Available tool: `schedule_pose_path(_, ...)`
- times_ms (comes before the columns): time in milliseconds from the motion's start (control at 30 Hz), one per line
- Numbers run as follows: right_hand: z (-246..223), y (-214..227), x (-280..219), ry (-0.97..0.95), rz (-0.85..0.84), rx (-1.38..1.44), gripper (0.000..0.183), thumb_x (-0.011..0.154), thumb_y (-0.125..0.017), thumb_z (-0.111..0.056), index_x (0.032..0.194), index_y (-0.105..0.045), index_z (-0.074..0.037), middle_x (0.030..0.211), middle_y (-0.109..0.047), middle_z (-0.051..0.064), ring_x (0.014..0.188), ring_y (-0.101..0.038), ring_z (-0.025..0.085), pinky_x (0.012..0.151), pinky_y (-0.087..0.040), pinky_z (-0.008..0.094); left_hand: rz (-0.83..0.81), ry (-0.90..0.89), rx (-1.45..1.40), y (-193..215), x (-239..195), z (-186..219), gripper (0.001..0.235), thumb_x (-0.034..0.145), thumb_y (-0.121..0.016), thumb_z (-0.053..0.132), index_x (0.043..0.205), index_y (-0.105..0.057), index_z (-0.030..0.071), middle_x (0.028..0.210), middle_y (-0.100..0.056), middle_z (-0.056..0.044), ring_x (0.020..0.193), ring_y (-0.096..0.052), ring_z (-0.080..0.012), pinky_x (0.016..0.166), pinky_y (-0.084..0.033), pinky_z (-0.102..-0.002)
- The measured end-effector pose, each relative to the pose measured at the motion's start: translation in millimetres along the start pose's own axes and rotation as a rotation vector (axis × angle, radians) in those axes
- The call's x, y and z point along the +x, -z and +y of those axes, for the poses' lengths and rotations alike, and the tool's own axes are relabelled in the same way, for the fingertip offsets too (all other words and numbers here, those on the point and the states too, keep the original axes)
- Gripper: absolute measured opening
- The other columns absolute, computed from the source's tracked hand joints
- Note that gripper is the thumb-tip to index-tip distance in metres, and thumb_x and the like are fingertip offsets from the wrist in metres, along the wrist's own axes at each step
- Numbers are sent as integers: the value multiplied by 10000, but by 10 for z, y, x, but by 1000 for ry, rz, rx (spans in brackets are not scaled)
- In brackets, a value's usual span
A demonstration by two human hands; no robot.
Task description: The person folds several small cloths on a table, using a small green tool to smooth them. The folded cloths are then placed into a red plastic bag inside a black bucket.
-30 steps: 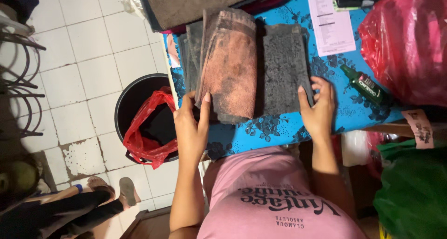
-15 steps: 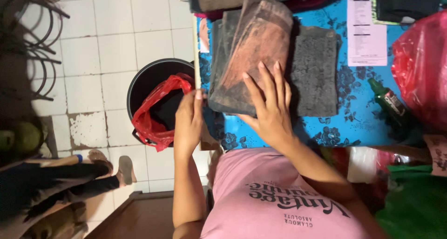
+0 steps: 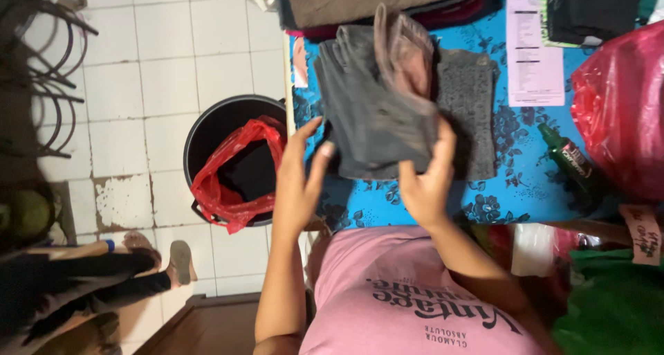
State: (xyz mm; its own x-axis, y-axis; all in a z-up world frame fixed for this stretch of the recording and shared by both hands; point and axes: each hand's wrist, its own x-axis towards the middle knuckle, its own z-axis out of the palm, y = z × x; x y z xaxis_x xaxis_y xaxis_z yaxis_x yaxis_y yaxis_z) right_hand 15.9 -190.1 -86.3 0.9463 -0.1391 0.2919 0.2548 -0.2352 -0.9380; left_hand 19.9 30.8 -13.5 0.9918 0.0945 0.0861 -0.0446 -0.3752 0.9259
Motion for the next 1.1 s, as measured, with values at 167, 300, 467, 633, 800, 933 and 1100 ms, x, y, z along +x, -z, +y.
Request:
schedule_pose_path(167,469,274,-358,12,378,615,732,981,-550,124,1617,-262,-97,1593,-416,102,1322,-520,203,972,-434,305,-64,-101,247,-252,56,50,540,989,-661,258,1470,-506,67,1524,-504,-188,1400,-484,-367,1151,-375,-442)
schedule_pose_path(300,474,581,-482,-211,426,730,543,1057,-547,18,1548,-370,-131,1552,-482,124,1401,-536,261,1181,-454,513,-105,-36,241,-298,33,-20,527,1009,-640,242,1488,-499,73,1568,-452,-179,1427,-452,-373,1161,-366,-449)
schedule_pose_path(467,410,782,-326,-390,558,830,518,1045,-582,-71,1504,-407,-235,1478,-521,76,1312,-575,281,1032,-502,617,-114,-92,302,-327,42,-89,525,1030,-614,228,1505,-462,64,1565,-450,-188,1417,-460,-381,1166,-369,-447)
schedule_pose_path(633,384,898,-222,-550,696,678,494,1056,-640,-113,1483,-412,-215,1406,-510,63,1233,-561,258,913,-554,581,-109,-98,326,-346,7,-62,521,1037,-600,215,1509,-451,51,1573,-438,-195,1422,-453,-385,1169,-360,-451)
schedule_pose_path(800,272,930,-164,-494,501,424,533,987,-678,-84,1460,-437,-137,1328,-582,68,1140,-607,227,782,-553,485,-108,-100,315,-406,-35,-105,508,1066,-549,165,1537,-410,35,1602,-391,-212,1455,-410,-404,1189,-341,-467)
schedule_pose_path(933,139,1033,-14,-91,194,-276,744,869,-881,-18,1472,-445,-11,1352,-589,139,1248,-593,244,1045,-517,437,-68,-124,376,-528,-43,-197,508,1065,-521,128,1545,-387,29,1601,-371,-230,1437,-400,-434,1182,-358,-465)
schedule_pose_path(1100,-71,1073,210,-105,222,-591,883,754,-917,-47,1492,-435,7,1416,-529,238,1291,-542,392,1101,-441,466,-12,-193,513,-615,-59,-185,554,1030,-510,73,1561,-372,4,1647,-308,-239,1482,-352,-430,1241,-285,-530)
